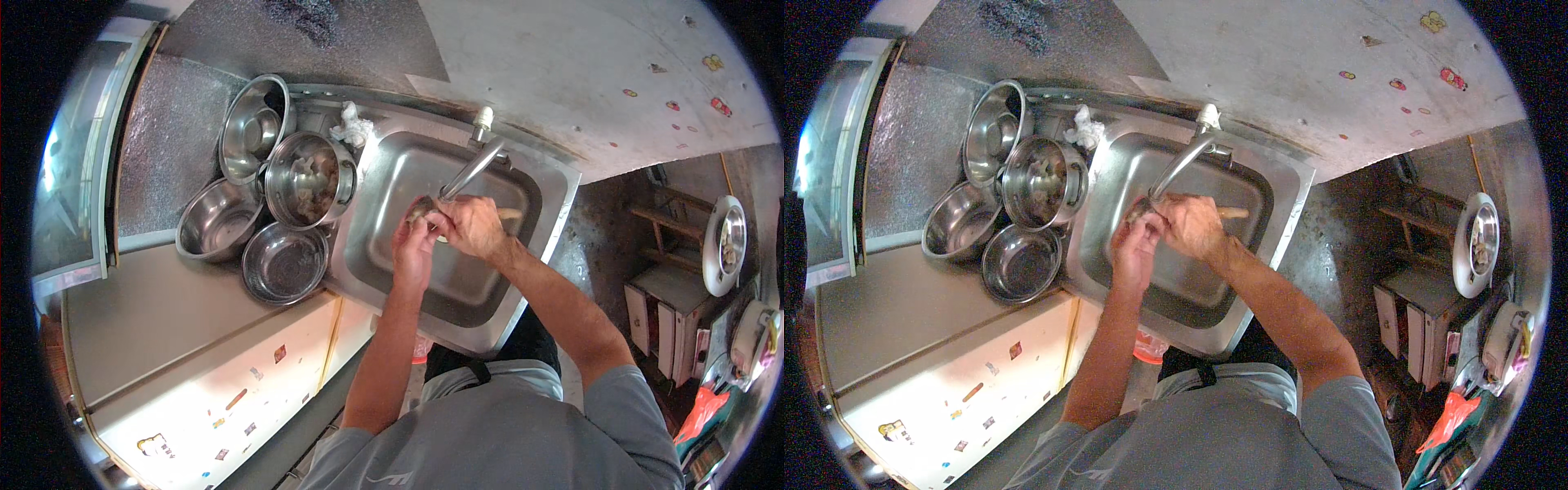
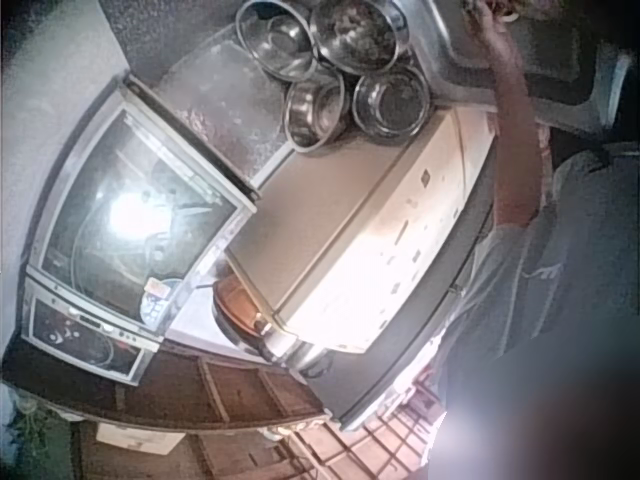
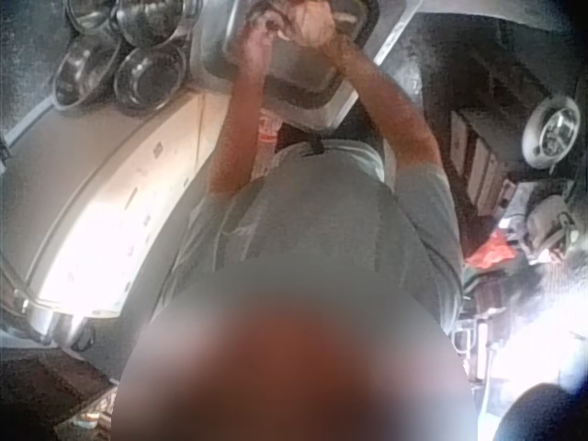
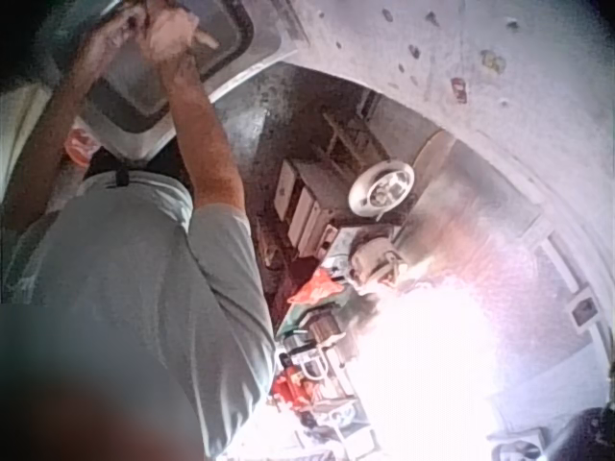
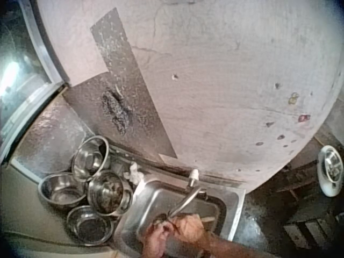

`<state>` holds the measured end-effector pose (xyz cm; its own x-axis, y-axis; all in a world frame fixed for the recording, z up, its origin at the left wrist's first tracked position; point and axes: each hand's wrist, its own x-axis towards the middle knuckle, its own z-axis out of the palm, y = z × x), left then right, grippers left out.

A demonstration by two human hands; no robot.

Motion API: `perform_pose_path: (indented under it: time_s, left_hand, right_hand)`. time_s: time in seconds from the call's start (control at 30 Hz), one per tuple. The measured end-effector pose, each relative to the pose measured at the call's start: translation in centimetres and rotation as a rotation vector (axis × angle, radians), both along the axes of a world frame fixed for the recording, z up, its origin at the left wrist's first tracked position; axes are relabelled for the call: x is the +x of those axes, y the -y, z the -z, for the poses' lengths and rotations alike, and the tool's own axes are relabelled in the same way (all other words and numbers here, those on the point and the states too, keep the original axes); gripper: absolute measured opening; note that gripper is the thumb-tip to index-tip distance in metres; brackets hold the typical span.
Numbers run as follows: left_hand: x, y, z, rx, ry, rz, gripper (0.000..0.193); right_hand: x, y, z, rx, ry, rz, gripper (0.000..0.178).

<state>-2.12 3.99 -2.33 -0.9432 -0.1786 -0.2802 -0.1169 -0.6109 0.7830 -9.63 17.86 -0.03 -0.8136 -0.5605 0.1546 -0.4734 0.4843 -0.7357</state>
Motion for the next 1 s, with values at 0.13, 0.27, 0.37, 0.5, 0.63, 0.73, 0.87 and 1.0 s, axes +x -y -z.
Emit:
perform_pose_path:
  time_s: [0.13, 0.27, 0.37, 0.5, 0.63, 0.73, 0.87, 1.0]
  left_hand:
    - [-0.1, 0.0, -0.4, 0.112, -0.008, -0.039, 0.046]
    - [-0.5, 0.7, -0.1, 0.198, 0.009, -0.076, 0.048]
    - [-0.7, 0.7, -0.4, 0.214, 0.01, -0.034, 0.047]
    - [-1.0, 0.4, -1.1, 0.206, -0.01, 0.01, 0.046]
    - [-1.0, 0.1, -1.0, 0.242, -0.04, 0.057, 0.042]
    - [-1.1, -0.3, -0.4, 0.32, 0.029, 0.027, 0.034]
    - [-1.0, -1.0, -0.6, 0.339, 0.077, -0.073, 0.035]
    - [-1.3, -1.3, -1.1, 0.353, 0.026, -0.029, 0.033]
  right_hand:
    - [0.5, -0.5, 0.3, -0.092, 0.026, 0.066, 0.023]
    - [0.4, -0.8, 0.3, -0.06, 0.086, 0.151, 0.021]
    - [0.4, -0.5, 0.3, -0.035, 0.096, 0.203, 0.023]
    - [0.7, -0.1, -1.0, -0.067, 0.133, 0.111, 0.029]
    - [0.7, -0.1, -1.0, 0.014, 0.051, 0.101, 0.03]
    - [0.3, -0.1, -0.3, -0.038, -0.087, 0.113, 0.03]
    - [-0.1, -0.3, 0.2, -0.023, -0.085, 0.047, 0.029]
    - [0.2, 0.0, -0.3, -0.008, 0.037, 0.147, 0.031]
